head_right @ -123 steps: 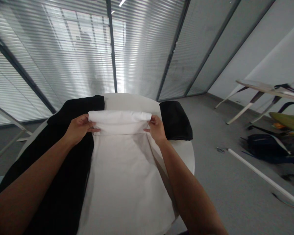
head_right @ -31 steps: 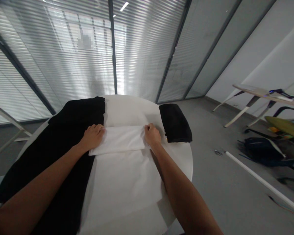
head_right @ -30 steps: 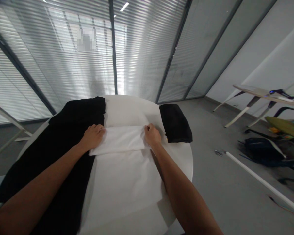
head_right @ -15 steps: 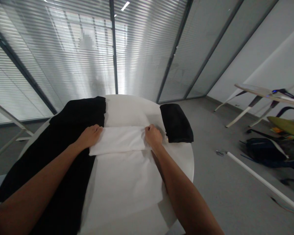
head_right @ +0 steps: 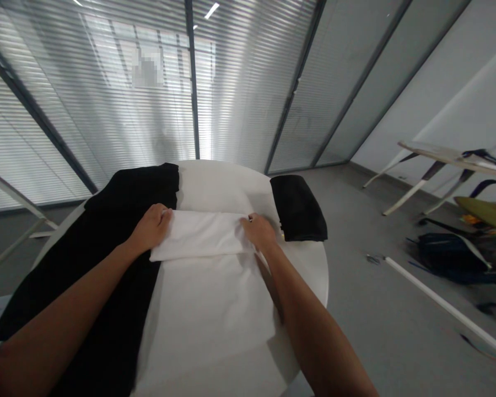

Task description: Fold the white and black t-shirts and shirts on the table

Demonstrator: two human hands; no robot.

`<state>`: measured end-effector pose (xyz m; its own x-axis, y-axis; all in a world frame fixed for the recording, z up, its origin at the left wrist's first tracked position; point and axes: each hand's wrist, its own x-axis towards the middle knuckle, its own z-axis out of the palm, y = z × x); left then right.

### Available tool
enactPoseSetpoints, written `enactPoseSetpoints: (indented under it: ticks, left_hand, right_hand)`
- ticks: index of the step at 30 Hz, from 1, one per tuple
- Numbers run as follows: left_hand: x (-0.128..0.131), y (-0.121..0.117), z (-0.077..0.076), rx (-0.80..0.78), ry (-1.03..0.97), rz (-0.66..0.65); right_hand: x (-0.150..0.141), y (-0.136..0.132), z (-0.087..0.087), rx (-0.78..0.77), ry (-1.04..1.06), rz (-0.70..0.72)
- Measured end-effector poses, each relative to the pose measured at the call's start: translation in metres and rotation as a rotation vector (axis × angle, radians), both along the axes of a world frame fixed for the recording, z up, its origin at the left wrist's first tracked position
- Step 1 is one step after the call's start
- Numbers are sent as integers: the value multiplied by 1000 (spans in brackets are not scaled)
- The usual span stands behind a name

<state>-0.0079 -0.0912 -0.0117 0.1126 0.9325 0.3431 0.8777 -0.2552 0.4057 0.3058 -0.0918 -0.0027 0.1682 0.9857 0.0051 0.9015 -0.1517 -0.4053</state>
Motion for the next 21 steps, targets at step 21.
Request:
enactPoseSetpoints:
  ticks: [21]
  left_hand:
    - [-13, 5, 4, 208, -168, 124]
  right_hand:
    - [2, 2, -6, 81, 219, 264]
